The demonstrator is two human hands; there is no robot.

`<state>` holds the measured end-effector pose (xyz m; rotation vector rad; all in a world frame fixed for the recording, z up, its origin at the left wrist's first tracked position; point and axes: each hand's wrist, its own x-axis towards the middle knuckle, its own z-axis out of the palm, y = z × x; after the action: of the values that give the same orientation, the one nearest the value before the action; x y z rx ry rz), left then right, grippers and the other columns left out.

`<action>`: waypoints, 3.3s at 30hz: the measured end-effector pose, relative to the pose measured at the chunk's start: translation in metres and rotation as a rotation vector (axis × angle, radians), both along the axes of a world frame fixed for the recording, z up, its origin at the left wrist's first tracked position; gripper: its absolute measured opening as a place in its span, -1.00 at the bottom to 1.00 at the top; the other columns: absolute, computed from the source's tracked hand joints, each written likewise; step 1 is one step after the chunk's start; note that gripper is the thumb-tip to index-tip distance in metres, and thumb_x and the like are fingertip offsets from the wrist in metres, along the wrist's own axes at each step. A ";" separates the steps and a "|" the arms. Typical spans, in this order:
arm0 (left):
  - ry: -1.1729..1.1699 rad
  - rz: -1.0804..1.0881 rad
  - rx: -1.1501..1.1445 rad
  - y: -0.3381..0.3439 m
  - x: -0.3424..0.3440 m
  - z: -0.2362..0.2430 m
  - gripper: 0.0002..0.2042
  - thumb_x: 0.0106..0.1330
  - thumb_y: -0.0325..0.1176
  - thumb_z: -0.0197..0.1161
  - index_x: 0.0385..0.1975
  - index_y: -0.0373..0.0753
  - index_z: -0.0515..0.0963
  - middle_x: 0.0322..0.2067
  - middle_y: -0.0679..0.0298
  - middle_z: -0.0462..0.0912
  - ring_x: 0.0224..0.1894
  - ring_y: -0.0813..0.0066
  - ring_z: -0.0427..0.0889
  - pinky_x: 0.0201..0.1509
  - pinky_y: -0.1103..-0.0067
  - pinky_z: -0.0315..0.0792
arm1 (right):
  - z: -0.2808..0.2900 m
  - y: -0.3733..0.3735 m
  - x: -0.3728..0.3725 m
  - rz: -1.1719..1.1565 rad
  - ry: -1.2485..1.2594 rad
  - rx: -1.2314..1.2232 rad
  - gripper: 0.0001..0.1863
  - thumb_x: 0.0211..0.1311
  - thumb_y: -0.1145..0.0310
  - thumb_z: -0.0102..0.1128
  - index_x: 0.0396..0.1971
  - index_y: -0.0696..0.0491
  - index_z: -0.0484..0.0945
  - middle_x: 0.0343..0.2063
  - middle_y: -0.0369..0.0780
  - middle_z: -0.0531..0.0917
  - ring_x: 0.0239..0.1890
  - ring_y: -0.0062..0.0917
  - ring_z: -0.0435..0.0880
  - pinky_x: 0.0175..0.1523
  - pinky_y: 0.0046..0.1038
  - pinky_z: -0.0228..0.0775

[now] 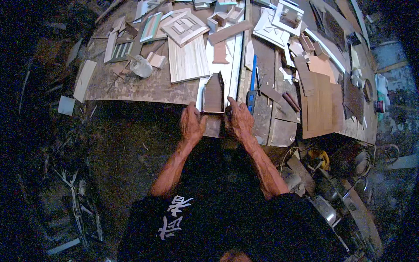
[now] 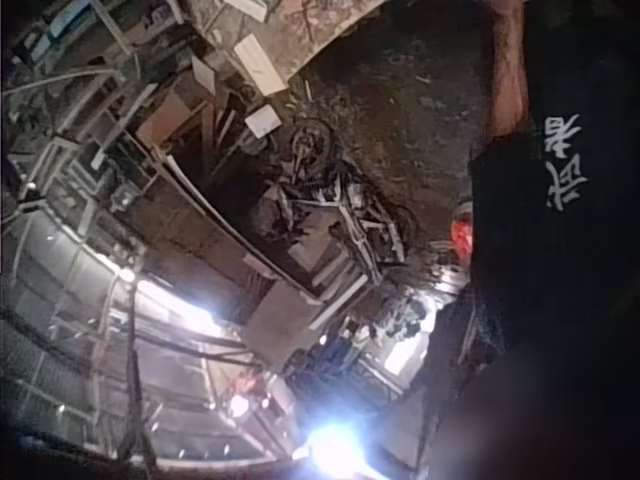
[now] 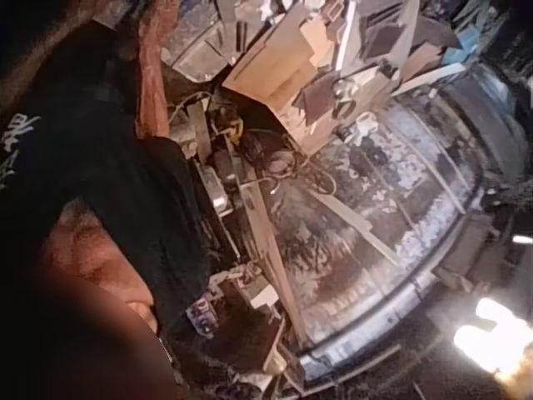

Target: Cutting and sanding small wooden pieces to assemble a craft project at a workbench.

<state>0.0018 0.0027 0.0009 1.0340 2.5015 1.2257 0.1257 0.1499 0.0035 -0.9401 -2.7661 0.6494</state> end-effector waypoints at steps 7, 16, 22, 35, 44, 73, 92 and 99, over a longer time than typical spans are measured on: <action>0.390 -0.227 -0.068 0.011 -0.004 0.030 -0.66 -0.04 -0.38 0.32 -0.19 -0.17 0.53 0.01 0.12 0.36 0.09 0.09 0.28 -0.01 0.16 0.21 | 0.028 -0.006 -0.006 0.028 0.025 -0.057 -0.40 -0.06 0.42 0.25 0.11 -0.10 0.41 -0.35 -0.25 0.62 -0.30 -0.27 0.49 -0.20 -0.26 0.37; 0.376 -0.278 -0.012 0.017 -0.015 0.021 -0.86 -0.03 -0.39 0.29 -0.43 -0.18 0.62 0.03 0.13 0.36 0.16 0.10 0.24 0.09 0.15 0.14 | 0.032 -0.003 -0.002 0.090 0.002 -0.089 -0.39 -0.11 0.43 0.26 0.08 -0.17 0.45 -0.32 -0.28 0.60 -0.25 -0.31 0.47 -0.15 -0.32 0.40; 0.384 -0.290 -0.009 0.014 -0.018 0.010 -0.84 -0.02 -0.37 0.30 -0.40 -0.15 0.62 0.00 0.11 0.39 0.11 0.12 0.30 0.08 0.14 0.15 | 0.032 -0.003 -0.002 0.116 0.054 0.007 -0.31 -0.17 0.46 0.27 0.11 -0.21 0.43 -0.43 -0.30 0.53 -0.30 -0.35 0.46 -0.24 -0.34 0.44; 0.123 -0.251 -0.038 -0.002 -0.023 0.015 -0.37 -0.04 -0.45 0.34 0.14 -0.26 0.31 -0.05 0.05 0.37 0.00 0.04 0.40 0.02 0.30 0.37 | 0.044 -0.015 -0.017 0.142 0.134 -0.072 -0.23 -0.10 0.44 0.32 0.22 -0.02 0.23 -0.26 -0.30 0.62 -0.23 -0.34 0.50 -0.17 -0.33 0.43; 0.154 -0.337 0.002 0.001 -0.037 0.007 -0.57 0.02 -0.51 0.27 -0.02 -0.24 0.47 -0.19 0.12 0.48 -0.11 0.10 0.48 -0.04 0.32 0.41 | 0.024 -0.019 -0.024 0.108 0.184 -0.058 -0.28 -0.09 0.51 0.29 0.19 -0.03 0.28 -0.36 -0.30 0.63 -0.31 -0.37 0.54 -0.24 -0.34 0.43; 0.322 -0.415 -0.033 0.008 -0.036 0.026 -0.55 -0.06 -0.35 0.37 -0.09 -0.20 0.48 -0.15 0.16 0.42 -0.13 0.18 0.42 -0.14 0.30 0.31 | 0.038 0.006 -0.006 -0.120 0.348 -0.337 -0.43 0.13 0.50 0.12 0.18 0.09 0.22 -0.40 -0.18 0.62 -0.33 -0.45 0.63 -0.22 -0.41 0.45; 0.417 -0.545 -0.108 0.034 -0.025 0.009 -0.87 0.04 -0.35 0.32 -0.39 -0.14 0.63 -0.39 0.37 0.56 -0.12 0.40 0.50 0.21 -0.29 -0.15 | 0.036 0.021 -0.026 -0.108 0.014 -0.245 -0.46 -0.01 0.13 0.32 0.00 0.00 0.46 -0.46 -0.19 0.70 -0.40 -0.27 0.68 -0.29 -0.24 0.47; 0.438 -0.536 -0.098 0.031 -0.027 0.002 -0.89 0.02 -0.39 0.30 -0.43 -0.14 0.65 -0.51 0.37 0.59 -0.20 0.43 0.56 0.25 -0.30 -0.25 | 0.037 0.019 -0.029 -0.122 -0.014 -0.252 -0.48 -0.03 0.13 0.33 -0.03 -0.01 0.49 -0.46 -0.22 0.71 -0.40 -0.27 0.68 -0.30 -0.24 0.49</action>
<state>-0.0248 0.0339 0.0024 1.9489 2.2740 0.7714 0.0966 0.1692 0.0409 -1.1543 -2.6552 0.9895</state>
